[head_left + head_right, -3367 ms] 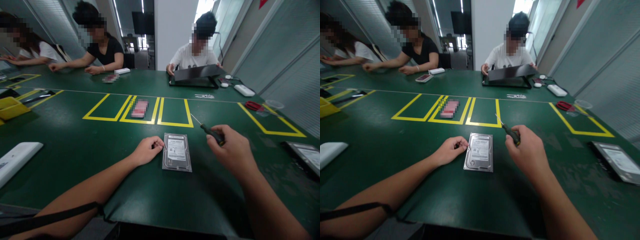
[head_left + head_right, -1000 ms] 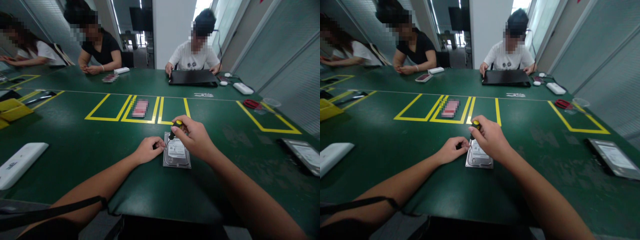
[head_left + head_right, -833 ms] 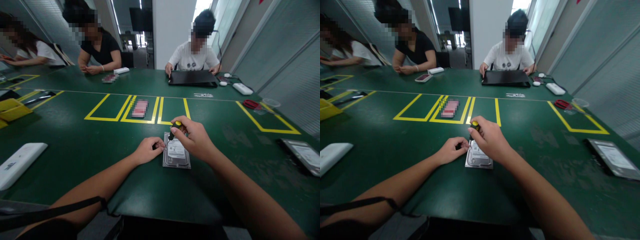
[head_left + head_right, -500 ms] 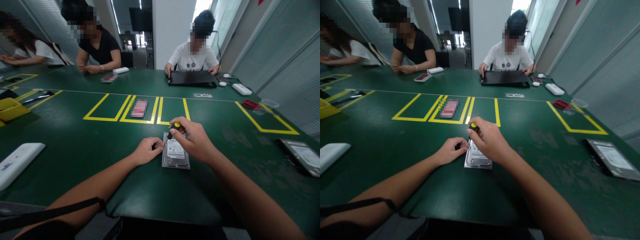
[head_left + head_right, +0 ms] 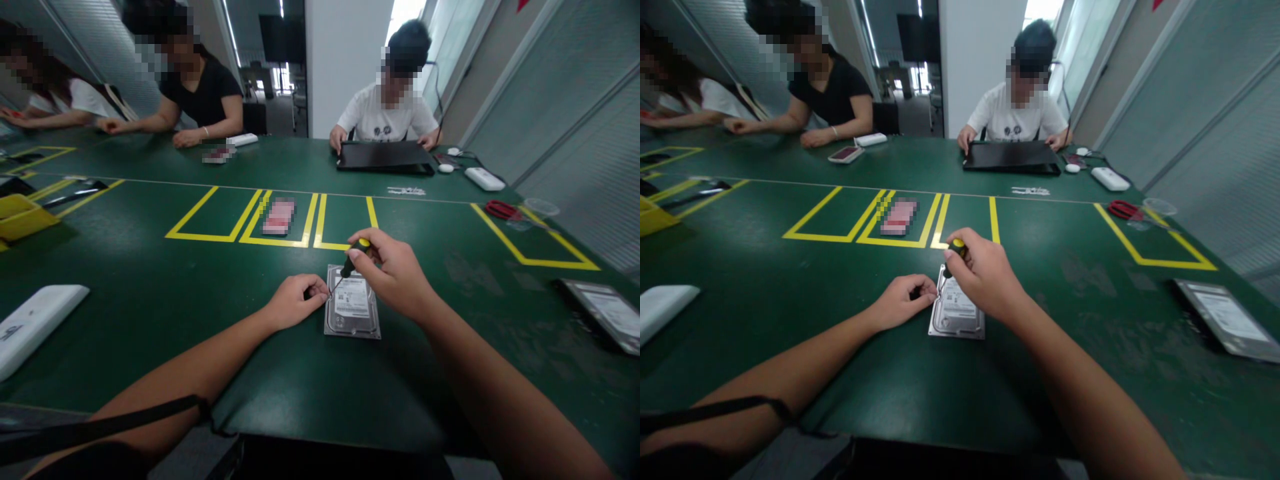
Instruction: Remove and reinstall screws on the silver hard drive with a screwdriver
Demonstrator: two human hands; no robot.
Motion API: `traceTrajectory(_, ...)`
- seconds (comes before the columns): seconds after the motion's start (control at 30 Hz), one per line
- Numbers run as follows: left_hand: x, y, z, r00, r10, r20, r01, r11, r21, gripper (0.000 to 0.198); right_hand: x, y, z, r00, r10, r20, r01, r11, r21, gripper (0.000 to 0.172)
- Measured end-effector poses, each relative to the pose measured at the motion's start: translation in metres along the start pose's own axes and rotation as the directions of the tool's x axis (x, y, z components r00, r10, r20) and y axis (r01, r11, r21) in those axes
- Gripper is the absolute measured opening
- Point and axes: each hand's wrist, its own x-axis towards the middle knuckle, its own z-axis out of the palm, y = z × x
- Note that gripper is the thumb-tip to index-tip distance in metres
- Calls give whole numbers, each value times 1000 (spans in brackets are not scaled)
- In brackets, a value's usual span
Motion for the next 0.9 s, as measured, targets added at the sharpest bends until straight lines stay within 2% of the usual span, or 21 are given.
traceTrajectory(0.9,1,2,0,1000,-25,11,25,1000,4,10,-1,3,3,999,-42,17,42,999,22,26)
